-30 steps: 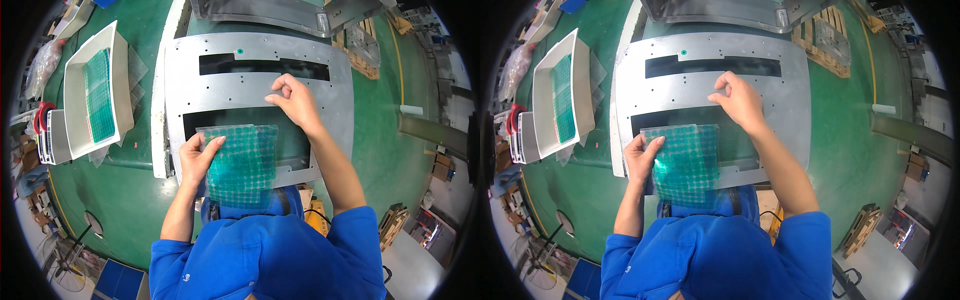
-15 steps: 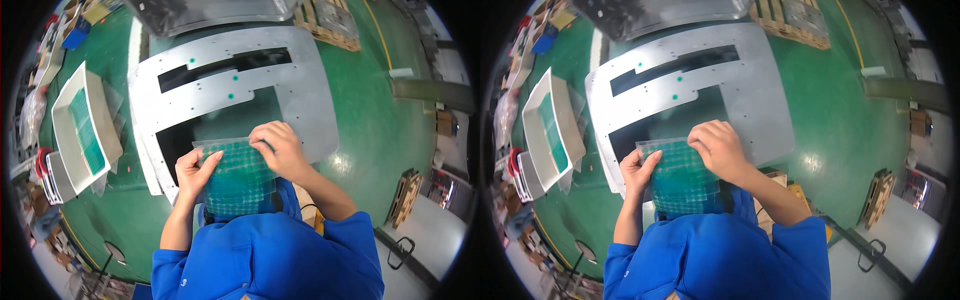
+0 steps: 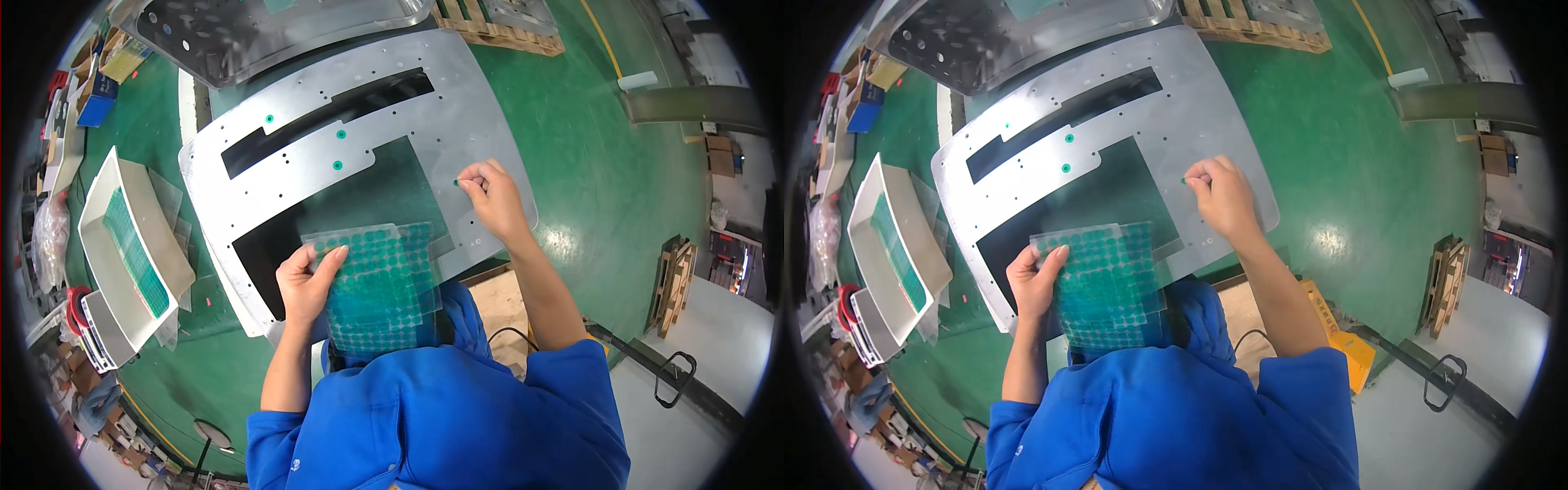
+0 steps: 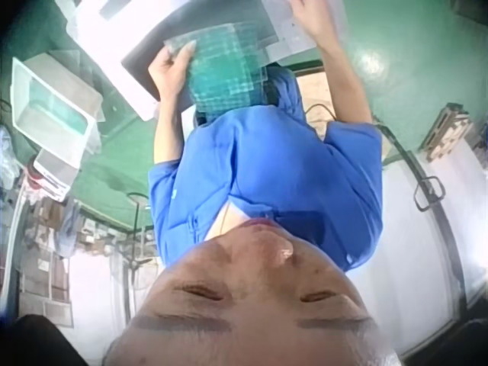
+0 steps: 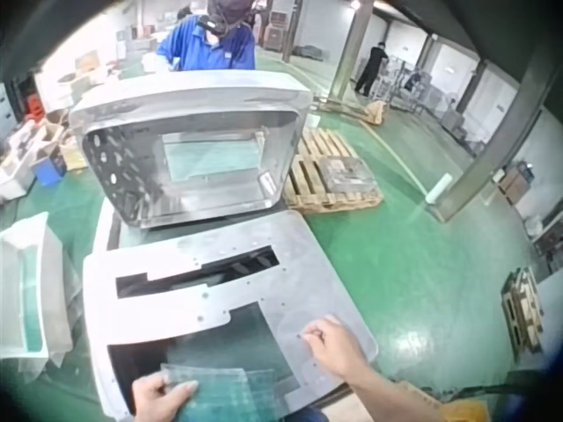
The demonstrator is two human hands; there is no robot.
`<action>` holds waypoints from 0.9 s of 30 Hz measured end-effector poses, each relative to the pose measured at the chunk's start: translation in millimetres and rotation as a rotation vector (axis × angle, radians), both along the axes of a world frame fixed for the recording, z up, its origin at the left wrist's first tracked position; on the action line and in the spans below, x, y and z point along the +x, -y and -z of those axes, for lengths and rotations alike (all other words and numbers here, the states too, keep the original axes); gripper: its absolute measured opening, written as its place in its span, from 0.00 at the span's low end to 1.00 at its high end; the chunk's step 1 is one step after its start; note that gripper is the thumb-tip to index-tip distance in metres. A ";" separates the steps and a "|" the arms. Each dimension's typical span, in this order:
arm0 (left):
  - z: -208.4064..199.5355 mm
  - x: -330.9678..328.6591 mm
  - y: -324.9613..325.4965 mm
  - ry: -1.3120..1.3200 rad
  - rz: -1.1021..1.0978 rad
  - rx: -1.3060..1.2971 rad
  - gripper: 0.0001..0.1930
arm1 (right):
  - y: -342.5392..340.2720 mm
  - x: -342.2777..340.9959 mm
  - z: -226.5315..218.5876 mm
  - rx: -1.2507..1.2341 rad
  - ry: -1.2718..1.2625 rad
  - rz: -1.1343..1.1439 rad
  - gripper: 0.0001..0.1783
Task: Applying small green circular stickers to designated spots on a metal chassis.
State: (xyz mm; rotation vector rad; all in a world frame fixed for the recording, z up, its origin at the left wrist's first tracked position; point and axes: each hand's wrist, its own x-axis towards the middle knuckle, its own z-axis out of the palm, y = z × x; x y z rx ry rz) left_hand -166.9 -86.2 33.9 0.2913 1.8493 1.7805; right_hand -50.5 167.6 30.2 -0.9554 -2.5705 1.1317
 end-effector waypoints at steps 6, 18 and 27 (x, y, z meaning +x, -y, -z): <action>-1.6 -0.5 -0.4 0.043 -0.015 0.013 0.04 | 1.2 -3.6 -3.2 0.054 0.052 0.002 0.03; -1.0 -2.0 -1.4 0.077 -0.022 0.009 0.03 | -0.1 -2.0 -3.8 0.089 0.055 -0.024 0.03; -3.4 -1.6 -11.3 0.075 -0.030 0.012 0.03 | 3.9 -4.7 -6.5 0.161 0.070 -0.007 0.02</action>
